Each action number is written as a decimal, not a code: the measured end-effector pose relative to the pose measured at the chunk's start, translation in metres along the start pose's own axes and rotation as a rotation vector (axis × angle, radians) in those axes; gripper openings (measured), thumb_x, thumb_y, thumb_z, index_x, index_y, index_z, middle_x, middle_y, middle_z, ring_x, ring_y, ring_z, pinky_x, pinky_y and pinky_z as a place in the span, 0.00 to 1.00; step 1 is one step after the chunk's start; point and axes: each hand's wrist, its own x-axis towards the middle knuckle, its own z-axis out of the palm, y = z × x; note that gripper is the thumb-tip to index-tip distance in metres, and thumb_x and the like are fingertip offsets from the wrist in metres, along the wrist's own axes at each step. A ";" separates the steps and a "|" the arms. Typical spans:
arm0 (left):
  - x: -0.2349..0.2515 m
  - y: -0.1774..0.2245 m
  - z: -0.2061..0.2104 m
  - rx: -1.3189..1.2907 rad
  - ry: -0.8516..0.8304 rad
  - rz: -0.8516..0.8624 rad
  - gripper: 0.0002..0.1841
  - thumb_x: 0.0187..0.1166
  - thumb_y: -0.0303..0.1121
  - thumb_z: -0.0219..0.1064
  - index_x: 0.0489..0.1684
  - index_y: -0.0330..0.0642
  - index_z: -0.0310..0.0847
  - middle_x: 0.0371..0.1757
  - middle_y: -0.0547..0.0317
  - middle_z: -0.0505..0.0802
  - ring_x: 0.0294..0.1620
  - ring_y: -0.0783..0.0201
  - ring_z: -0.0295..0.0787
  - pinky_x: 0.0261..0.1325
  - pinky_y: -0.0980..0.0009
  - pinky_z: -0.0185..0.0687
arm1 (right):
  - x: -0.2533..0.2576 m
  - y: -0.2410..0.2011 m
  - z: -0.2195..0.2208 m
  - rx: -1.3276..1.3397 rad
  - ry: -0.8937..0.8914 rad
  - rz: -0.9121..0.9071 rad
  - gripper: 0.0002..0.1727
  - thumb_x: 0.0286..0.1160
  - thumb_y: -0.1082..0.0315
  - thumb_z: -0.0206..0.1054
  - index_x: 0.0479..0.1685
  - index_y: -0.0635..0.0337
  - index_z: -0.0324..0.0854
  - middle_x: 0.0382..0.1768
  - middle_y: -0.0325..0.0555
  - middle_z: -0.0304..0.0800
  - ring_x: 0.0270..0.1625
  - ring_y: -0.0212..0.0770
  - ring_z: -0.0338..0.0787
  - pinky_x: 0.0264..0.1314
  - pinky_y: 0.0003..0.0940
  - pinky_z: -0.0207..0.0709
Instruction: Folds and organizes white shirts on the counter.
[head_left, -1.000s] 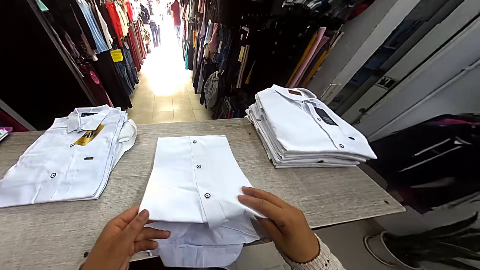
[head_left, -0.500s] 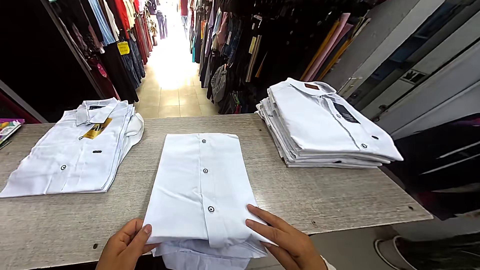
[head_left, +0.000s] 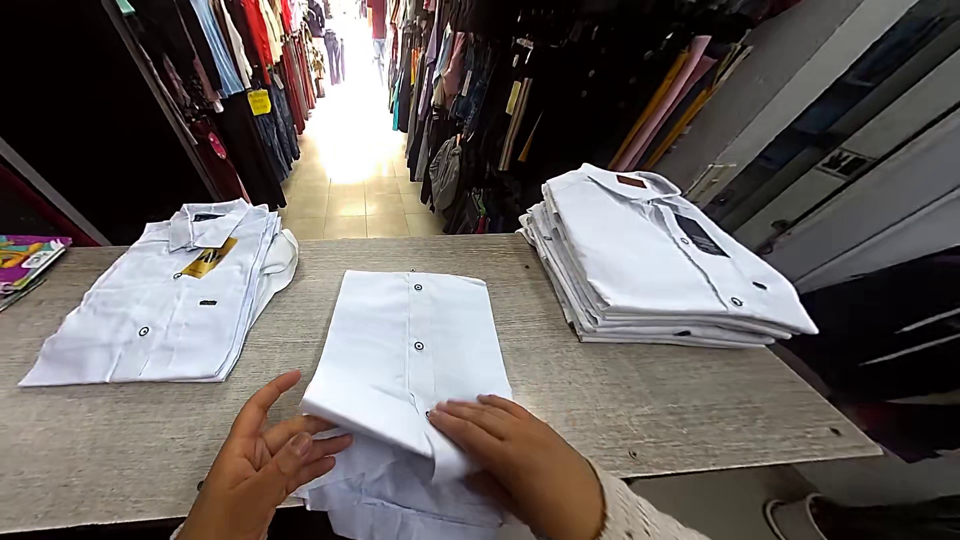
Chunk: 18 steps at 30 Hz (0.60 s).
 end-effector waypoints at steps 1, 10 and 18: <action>-0.003 0.001 0.007 0.050 0.021 0.074 0.40 0.79 0.33 0.69 0.86 0.38 0.44 0.53 0.56 0.97 0.53 0.54 0.98 0.53 0.61 0.96 | 0.010 0.004 -0.001 0.038 -0.005 0.015 0.17 0.72 0.71 0.68 0.59 0.61 0.88 0.50 0.51 0.97 0.51 0.53 0.97 0.51 0.56 0.89; -0.005 -0.064 0.059 1.288 -0.219 0.878 0.26 0.74 0.45 0.71 0.70 0.42 0.85 0.71 0.37 0.88 0.71 0.40 0.87 0.67 0.42 0.82 | 0.082 0.055 -0.072 0.016 0.016 -0.044 0.08 0.72 0.65 0.66 0.35 0.55 0.90 0.20 0.35 0.86 0.22 0.29 0.85 0.23 0.32 0.78; 0.025 -0.077 0.095 1.411 -0.073 0.884 0.30 0.75 0.56 0.63 0.51 0.33 0.92 0.52 0.46 0.97 0.54 0.48 0.96 0.56 0.47 0.88 | 0.019 0.036 0.004 -0.318 0.018 -0.150 0.16 0.78 0.75 0.61 0.61 0.59 0.88 0.60 0.52 0.94 0.63 0.54 0.93 0.62 0.54 0.86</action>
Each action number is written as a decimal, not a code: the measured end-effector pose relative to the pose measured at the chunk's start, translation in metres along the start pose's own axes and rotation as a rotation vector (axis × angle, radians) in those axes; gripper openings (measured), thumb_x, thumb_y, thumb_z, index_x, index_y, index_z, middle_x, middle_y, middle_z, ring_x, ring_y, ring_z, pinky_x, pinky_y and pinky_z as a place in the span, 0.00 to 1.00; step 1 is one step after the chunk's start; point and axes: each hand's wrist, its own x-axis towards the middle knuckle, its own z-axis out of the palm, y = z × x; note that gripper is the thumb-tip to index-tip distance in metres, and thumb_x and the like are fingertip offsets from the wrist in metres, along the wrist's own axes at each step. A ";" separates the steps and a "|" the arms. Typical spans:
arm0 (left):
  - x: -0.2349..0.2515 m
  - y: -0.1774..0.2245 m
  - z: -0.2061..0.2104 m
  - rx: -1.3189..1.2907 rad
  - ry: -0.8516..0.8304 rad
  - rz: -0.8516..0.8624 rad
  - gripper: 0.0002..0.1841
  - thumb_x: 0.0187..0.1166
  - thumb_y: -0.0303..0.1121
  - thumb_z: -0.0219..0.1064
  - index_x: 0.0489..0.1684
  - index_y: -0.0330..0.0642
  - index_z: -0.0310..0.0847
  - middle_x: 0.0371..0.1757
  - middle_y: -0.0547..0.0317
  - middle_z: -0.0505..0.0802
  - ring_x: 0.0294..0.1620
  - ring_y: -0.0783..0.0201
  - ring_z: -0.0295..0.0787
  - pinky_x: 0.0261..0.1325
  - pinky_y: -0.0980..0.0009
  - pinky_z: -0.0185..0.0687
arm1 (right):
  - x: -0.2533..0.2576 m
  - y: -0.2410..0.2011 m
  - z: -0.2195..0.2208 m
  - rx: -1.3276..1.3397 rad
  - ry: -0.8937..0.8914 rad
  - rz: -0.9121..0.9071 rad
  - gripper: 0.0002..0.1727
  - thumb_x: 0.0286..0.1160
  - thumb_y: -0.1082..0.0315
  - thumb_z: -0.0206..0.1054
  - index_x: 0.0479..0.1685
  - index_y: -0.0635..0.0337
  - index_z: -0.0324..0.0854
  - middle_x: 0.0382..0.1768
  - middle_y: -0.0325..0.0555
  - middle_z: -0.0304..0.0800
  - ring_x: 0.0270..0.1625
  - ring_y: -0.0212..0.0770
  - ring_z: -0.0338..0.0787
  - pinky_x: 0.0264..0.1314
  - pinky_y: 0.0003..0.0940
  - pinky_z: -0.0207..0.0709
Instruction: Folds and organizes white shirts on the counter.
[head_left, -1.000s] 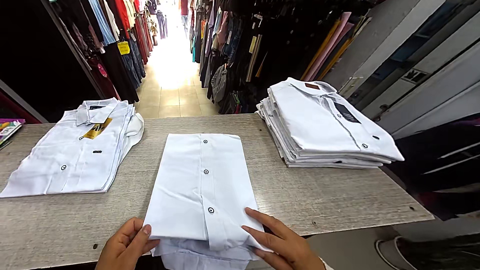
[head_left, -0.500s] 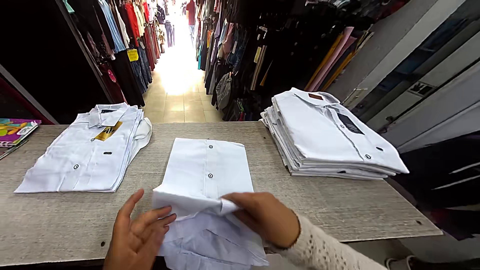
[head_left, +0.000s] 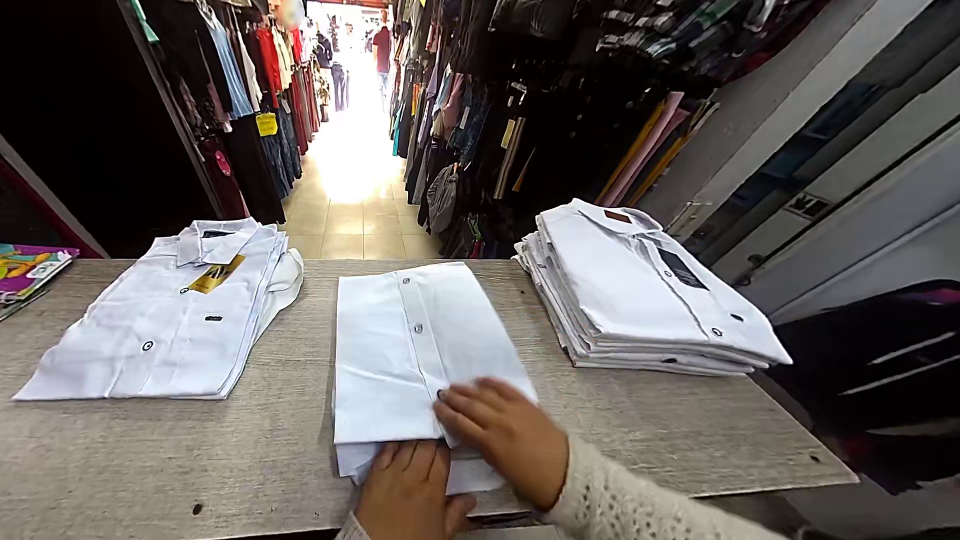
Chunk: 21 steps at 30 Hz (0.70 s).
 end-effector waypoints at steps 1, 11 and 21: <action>-0.002 -0.001 -0.002 0.018 -0.013 0.008 0.32 0.76 0.58 0.61 0.51 0.33 0.92 0.53 0.46 0.97 0.55 0.49 0.96 0.57 0.47 0.88 | -0.011 -0.003 0.009 0.053 0.005 0.038 0.19 0.78 0.77 0.59 0.65 0.60 0.85 0.64 0.54 0.91 0.66 0.55 0.92 0.64 0.52 0.85; -0.008 -0.005 -0.004 0.035 -0.053 0.047 0.37 0.74 0.65 0.59 0.56 0.35 0.91 0.58 0.48 0.96 0.59 0.49 0.95 0.60 0.46 0.86 | -0.053 0.003 0.009 0.188 0.273 0.355 0.15 0.82 0.68 0.59 0.54 0.58 0.92 0.51 0.45 0.98 0.61 0.43 0.95 0.74 0.47 0.79; -0.020 -0.061 -0.046 -0.141 0.173 -0.068 0.12 0.83 0.36 0.64 0.57 0.43 0.86 0.58 0.45 0.93 0.64 0.56 0.90 0.66 0.65 0.82 | -0.064 0.033 0.002 0.429 0.073 0.352 0.21 0.69 0.73 0.68 0.64 0.60 0.88 0.67 0.54 0.90 0.71 0.52 0.88 0.75 0.49 0.79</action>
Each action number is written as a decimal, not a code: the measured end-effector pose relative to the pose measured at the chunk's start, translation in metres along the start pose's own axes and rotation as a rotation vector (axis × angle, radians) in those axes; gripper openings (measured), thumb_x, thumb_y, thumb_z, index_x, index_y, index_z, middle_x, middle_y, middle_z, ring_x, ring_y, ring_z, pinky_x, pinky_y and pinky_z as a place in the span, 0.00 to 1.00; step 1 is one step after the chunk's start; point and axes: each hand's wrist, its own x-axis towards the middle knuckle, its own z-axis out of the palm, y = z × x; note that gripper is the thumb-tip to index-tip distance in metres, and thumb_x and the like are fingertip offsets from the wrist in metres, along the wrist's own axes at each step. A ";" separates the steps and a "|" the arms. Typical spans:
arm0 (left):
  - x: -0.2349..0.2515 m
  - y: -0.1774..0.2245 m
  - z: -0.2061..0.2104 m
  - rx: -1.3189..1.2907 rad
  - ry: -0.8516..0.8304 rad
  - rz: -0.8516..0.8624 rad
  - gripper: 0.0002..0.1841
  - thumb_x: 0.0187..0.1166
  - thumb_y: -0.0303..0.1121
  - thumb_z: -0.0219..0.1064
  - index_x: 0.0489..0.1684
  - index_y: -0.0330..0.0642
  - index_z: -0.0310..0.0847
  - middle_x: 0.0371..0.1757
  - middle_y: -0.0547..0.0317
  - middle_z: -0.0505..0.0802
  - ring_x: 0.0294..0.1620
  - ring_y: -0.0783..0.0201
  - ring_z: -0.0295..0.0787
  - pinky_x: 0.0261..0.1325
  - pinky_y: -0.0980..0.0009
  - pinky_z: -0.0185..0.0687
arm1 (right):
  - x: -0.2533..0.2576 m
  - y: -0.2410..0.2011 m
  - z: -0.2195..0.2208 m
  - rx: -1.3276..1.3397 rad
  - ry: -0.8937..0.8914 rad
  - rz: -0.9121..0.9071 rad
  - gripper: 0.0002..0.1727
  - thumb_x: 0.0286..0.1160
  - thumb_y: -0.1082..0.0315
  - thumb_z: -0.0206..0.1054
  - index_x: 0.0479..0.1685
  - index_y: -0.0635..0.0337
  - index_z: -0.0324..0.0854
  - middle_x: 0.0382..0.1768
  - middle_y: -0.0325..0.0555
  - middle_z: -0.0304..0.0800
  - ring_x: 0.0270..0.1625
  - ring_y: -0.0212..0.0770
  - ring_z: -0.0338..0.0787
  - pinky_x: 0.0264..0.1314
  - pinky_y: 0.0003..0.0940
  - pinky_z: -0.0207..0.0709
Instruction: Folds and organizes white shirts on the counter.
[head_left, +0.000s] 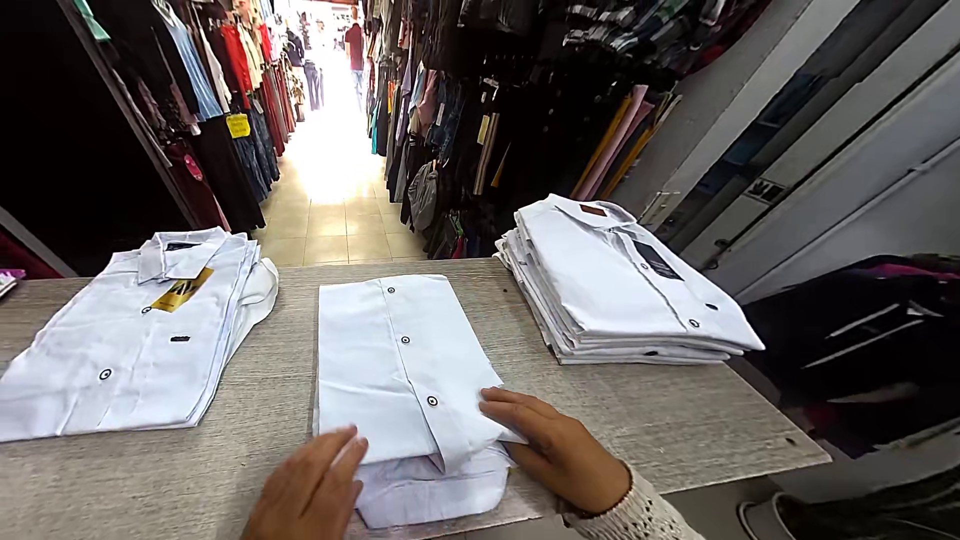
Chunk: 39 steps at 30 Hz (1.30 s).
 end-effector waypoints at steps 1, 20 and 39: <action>0.003 -0.013 -0.002 0.008 -0.037 0.027 0.15 0.81 0.37 0.65 0.60 0.42 0.87 0.64 0.42 0.91 0.68 0.50 0.89 0.68 0.59 0.82 | 0.003 0.003 -0.003 -0.007 -0.032 -0.021 0.20 0.68 0.74 0.68 0.62 0.60 0.89 0.66 0.54 0.90 0.72 0.53 0.88 0.76 0.52 0.78; 0.156 -0.128 0.059 -0.581 -0.383 -0.813 0.31 0.79 0.38 0.72 0.77 0.28 0.68 0.73 0.36 0.82 0.71 0.50 0.81 0.75 0.55 0.75 | 0.166 0.065 0.009 0.845 0.083 0.712 0.37 0.69 0.85 0.66 0.82 0.65 0.58 0.49 0.53 0.91 0.42 0.36 0.94 0.49 0.33 0.88; 0.170 -0.059 0.065 -0.343 -0.878 -0.212 0.33 0.81 0.10 0.45 0.84 0.47 0.72 0.90 0.50 0.70 0.95 0.45 0.51 0.89 0.32 0.33 | 0.200 0.047 0.023 -0.112 -0.158 0.080 0.17 0.80 0.73 0.60 0.58 0.69 0.90 0.59 0.59 0.94 0.66 0.58 0.90 0.79 0.65 0.67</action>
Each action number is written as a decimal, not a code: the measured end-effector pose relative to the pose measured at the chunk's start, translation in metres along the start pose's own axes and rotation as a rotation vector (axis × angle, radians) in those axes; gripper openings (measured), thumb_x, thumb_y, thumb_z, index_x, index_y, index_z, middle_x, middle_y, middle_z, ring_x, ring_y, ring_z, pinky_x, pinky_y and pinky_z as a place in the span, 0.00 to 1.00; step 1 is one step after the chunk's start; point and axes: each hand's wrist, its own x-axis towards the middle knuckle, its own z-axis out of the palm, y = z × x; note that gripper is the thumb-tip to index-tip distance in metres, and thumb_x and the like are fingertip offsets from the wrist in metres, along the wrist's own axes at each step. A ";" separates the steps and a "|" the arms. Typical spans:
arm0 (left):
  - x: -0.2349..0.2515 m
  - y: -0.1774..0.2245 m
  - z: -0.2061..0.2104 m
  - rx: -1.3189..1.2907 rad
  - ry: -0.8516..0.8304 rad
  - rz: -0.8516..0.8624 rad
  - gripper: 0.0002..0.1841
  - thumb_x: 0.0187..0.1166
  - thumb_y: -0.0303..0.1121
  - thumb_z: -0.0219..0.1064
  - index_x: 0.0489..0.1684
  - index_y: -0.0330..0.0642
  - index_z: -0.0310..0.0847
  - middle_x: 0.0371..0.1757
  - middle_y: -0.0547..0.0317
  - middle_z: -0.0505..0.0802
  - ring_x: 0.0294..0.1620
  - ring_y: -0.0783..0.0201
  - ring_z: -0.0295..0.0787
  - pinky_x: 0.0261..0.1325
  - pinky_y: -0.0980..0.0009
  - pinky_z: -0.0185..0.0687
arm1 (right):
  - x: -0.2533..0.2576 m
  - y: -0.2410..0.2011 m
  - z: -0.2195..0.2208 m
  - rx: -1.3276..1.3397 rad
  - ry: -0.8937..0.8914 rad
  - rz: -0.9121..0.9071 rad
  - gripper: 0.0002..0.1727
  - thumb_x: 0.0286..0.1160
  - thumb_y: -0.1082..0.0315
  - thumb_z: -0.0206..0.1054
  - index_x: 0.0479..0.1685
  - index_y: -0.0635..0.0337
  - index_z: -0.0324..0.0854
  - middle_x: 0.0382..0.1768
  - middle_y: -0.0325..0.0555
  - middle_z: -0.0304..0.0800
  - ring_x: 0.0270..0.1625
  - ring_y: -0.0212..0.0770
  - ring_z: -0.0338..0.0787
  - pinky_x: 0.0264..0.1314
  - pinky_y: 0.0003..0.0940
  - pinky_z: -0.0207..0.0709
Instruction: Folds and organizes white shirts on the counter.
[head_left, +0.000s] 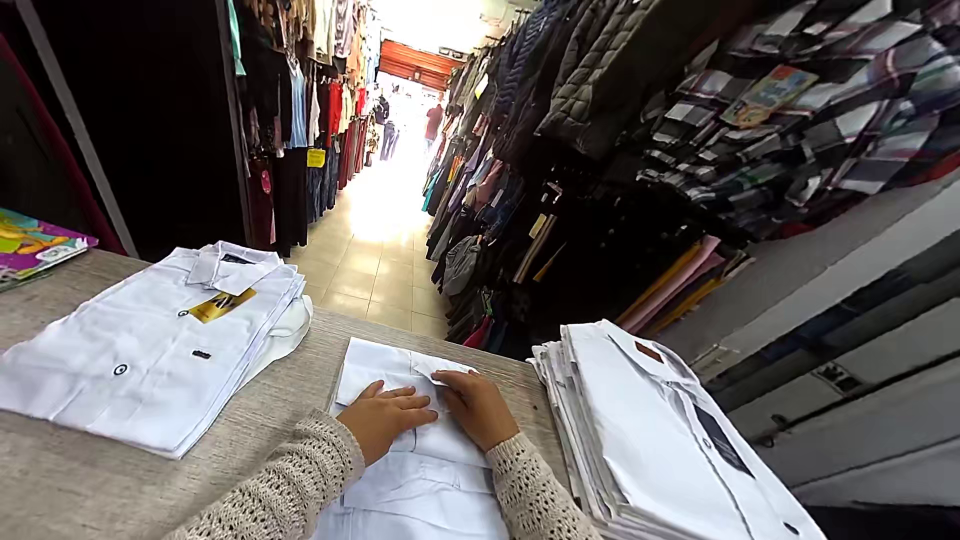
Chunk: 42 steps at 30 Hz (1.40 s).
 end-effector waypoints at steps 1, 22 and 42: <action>-0.001 -0.001 0.001 -0.019 0.019 0.010 0.32 0.81 0.09 0.45 0.83 0.44 0.73 0.89 0.47 0.71 0.94 0.44 0.52 0.90 0.33 0.34 | -0.002 0.002 0.000 -0.005 0.074 -0.054 0.16 0.78 0.75 0.60 0.54 0.69 0.91 0.54 0.58 0.95 0.62 0.58 0.93 0.75 0.64 0.72; 0.008 0.004 0.003 0.089 0.178 0.001 0.26 0.92 0.34 0.51 0.88 0.33 0.62 0.90 0.40 0.67 0.93 0.45 0.55 0.92 0.44 0.43 | -0.033 0.004 0.006 -0.014 0.029 -0.234 0.23 0.65 0.88 0.57 0.57 0.69 0.90 0.63 0.61 0.91 0.70 0.64 0.88 0.78 0.67 0.69; 0.025 0.006 0.001 -0.089 0.219 -0.065 0.23 0.92 0.38 0.53 0.53 0.21 0.86 0.71 0.33 0.85 0.80 0.39 0.74 0.81 0.46 0.63 | -0.048 0.036 -0.014 0.545 0.165 0.470 0.15 0.68 0.74 0.73 0.50 0.69 0.76 0.30 0.37 0.81 0.31 0.26 0.82 0.38 0.25 0.80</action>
